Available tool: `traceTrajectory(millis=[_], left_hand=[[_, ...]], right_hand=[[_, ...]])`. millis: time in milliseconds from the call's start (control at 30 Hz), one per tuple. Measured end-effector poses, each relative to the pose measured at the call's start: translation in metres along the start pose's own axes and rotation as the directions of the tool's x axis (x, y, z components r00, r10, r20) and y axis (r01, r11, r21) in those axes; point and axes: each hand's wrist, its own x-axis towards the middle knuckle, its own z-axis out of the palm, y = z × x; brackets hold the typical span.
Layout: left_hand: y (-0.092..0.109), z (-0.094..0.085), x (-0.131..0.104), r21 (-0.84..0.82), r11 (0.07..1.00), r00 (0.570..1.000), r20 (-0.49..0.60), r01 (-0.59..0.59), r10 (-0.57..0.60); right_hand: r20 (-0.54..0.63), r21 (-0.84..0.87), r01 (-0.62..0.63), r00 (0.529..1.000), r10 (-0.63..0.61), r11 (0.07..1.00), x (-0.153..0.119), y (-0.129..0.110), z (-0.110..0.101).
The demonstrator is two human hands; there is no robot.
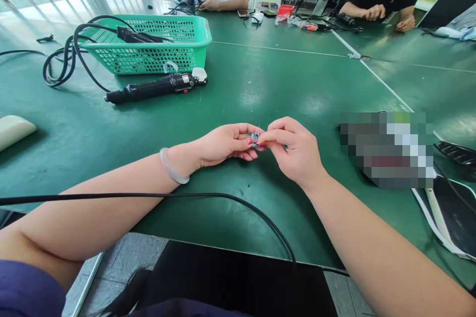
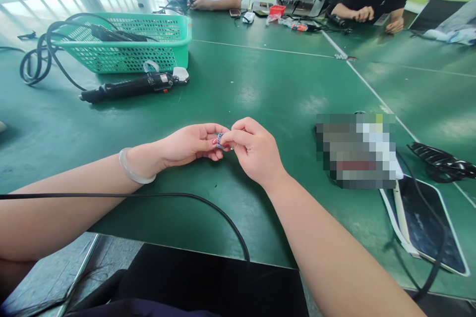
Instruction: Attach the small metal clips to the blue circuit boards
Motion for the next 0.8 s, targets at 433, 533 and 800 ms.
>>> traceTrajectory(millis=[433, 533, 800], left_hand=[[0.001, 0.001, 0.007, 0.033, 0.993, 0.897, -0.425, -0.116, 0.119], [0.000, 0.003, 0.007, 0.137, 0.984, 0.883, -0.439, -0.115, 0.165], [0.000, 0.002, 0.006, 0.286, 0.953, 0.858, -0.461, -0.099, 0.227]], right_hand=[[0.237, -0.267, -0.332, 0.887, 0.396, 0.905, 0.000, 0.012, 0.006], [0.280, -0.317, -0.321, 0.867, 0.412, 0.892, 0.001, 0.010, 0.009], [0.258, -0.350, -0.301, 0.879, 0.400, 0.887, 0.000, 0.007, 0.007]])
